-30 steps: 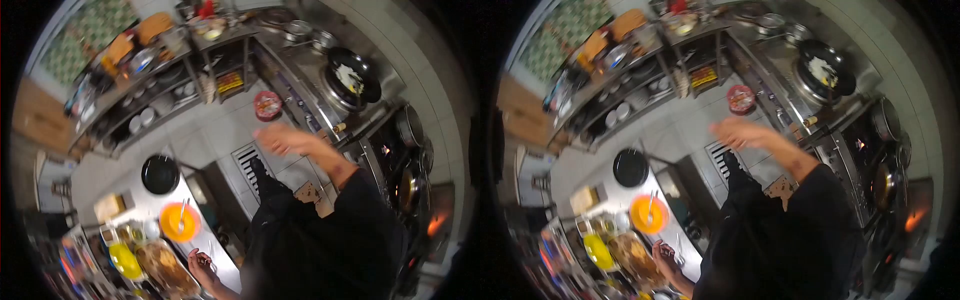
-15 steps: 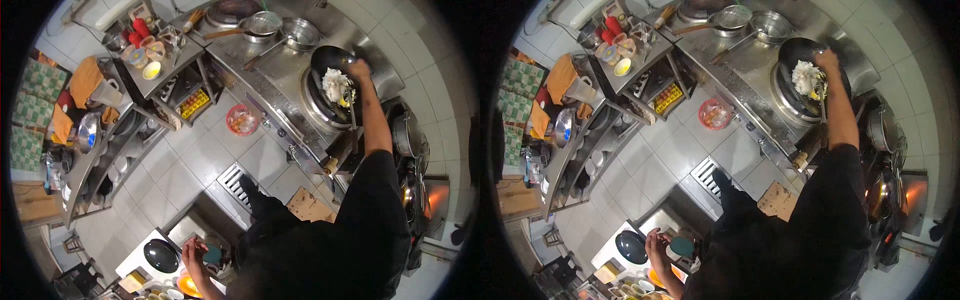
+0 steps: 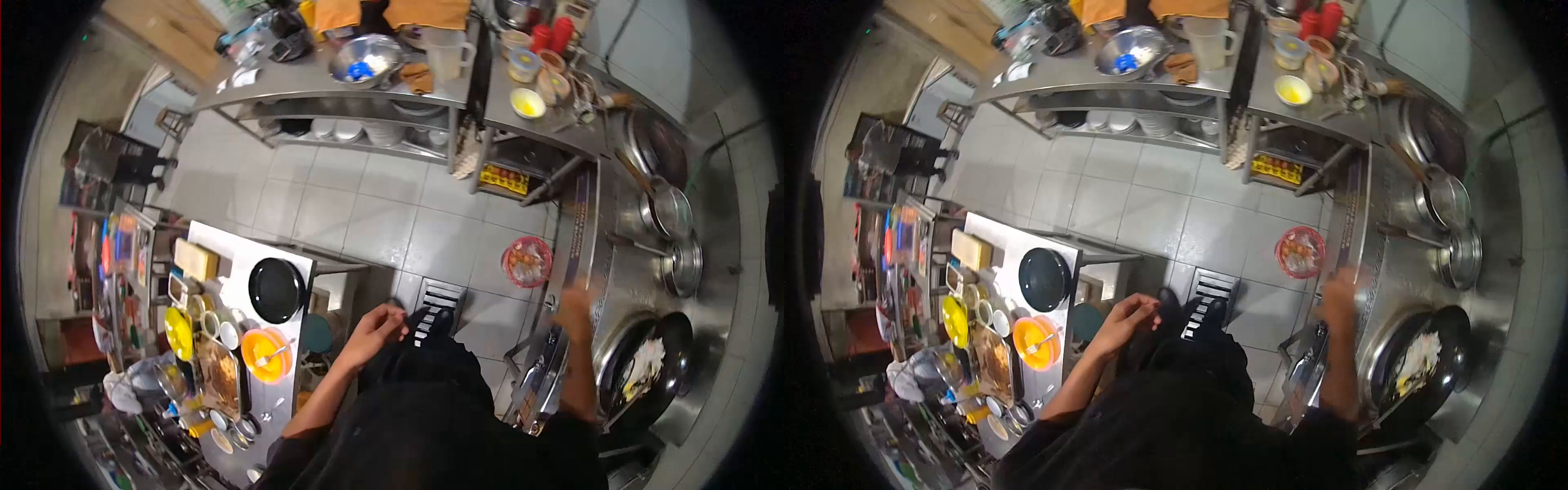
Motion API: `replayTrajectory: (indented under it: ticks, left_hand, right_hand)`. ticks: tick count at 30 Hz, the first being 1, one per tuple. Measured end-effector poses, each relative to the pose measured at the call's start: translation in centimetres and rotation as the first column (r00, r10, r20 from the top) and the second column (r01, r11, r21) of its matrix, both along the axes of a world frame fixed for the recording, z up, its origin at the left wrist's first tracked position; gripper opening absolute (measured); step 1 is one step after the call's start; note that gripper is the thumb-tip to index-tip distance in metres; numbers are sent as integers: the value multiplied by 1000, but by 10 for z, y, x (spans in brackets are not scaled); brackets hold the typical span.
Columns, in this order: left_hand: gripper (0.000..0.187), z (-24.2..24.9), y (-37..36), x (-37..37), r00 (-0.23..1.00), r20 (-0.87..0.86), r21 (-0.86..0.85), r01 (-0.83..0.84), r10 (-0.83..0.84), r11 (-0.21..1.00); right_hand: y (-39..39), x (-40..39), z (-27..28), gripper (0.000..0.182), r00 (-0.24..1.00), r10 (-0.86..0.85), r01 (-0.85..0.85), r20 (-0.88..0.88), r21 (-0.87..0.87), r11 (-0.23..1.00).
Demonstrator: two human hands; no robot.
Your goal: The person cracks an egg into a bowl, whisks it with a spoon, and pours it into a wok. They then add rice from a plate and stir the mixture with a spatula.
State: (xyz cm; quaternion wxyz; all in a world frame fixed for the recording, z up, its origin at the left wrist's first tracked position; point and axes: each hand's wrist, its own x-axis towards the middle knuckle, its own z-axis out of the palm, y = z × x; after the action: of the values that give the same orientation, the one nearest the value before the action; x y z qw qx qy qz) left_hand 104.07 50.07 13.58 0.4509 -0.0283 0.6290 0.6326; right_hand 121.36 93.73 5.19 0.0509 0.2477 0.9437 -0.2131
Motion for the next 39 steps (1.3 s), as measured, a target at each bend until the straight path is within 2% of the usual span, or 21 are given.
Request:
replayTrajectory:
  ticks: [2,3,5,9,13,14,16,18,19,20,23,25,27,28,30,31,32,34,36,38,39]
  left_hand:
    - [20,-1,8,-21,980,-183,-44,77,-84,996]
    - [20,-10,15,-40,979,-190,-38,71,-77,997]
    - [27,-37,32,-85,753,-630,-164,108,-188,981]
    - [34,-51,143,-244,573,-782,-291,9,-243,957]
    - [48,-135,256,-419,10,-920,-383,-242,-393,891]
    - [59,-116,280,-439,137,-691,-721,-206,-710,662]
    - [63,-164,301,-489,-83,-791,-597,-115,-606,794]
    - [50,-131,319,-466,-40,-644,-686,-412,-764,600]
    - [44,-162,321,-497,163,-915,-391,-130,-370,911]
    - [42,-177,314,-509,-277,-828,-411,-294,-488,863]
    - [44,-153,293,-489,-68,-889,-427,-232,-452,874]
    - [48,-105,273,-441,331,-868,-395,-10,-370,919]
    - [49,-84,259,-388,728,-649,22,306,-219,952]
    - [48,-66,254,-350,829,-438,60,413,-347,909]
    - [47,-60,252,-302,760,-72,232,643,-646,730]
    - [46,-69,258,-284,604,30,368,734,-797,571]
    - [45,-54,274,-247,500,-10,332,819,-866,468]
    - [45,-38,309,-190,359,-59,283,901,-931,329]
    - [43,-35,333,-148,187,258,413,866,-948,283]
    - [39,0,348,-97,142,192,342,918,-971,202]
    - [36,13,351,-71,115,140,272,951,-983,150]
  right_hand:
    - [-64,-62,21,53,941,139,-179,-309,-102,979]
    - [-71,-79,-7,51,932,-7,-86,-362,-239,967]
    - [-89,-95,-54,47,933,-141,-14,-332,-424,906]
    - [-125,-121,-40,44,964,-48,-50,-263,-352,935]
    - [-132,-135,-33,44,968,-248,187,-47,-528,828]
    - [-133,-130,-31,43,957,-287,262,43,-552,791]
    - [-140,-115,-32,43,876,-476,454,78,-464,760]
    - [-144,-106,-38,39,807,-588,555,51,-405,727]
    - [-151,-103,-37,39,745,-665,623,45,-401,671]
    - [-154,-104,-34,39,717,-693,658,77,-402,637]
    - [-160,-111,-20,36,645,-758,722,99,-403,562]
    - [-158,-118,-13,31,596,-794,726,118,-502,470]
    - [-160,-127,-33,30,555,-829,733,75,-515,444]
    - [-161,-137,-47,38,473,-879,550,56,-798,245]
    - [-160,-152,-43,47,358,-932,243,59,-970,32]
    - [-151,-152,-13,58,309,-920,-200,243,-929,-312]
    - [-142,-145,9,68,351,-849,-598,396,-603,-528]
    - [-135,-117,13,70,288,-938,-707,194,-618,-345]
    - [-133,-72,2,68,207,-973,-683,102,-697,-218]
    - [-130,-11,-8,59,17,-989,-151,-148,-978,144]
    - [-122,22,7,59,8,-988,-156,-155,-976,152]
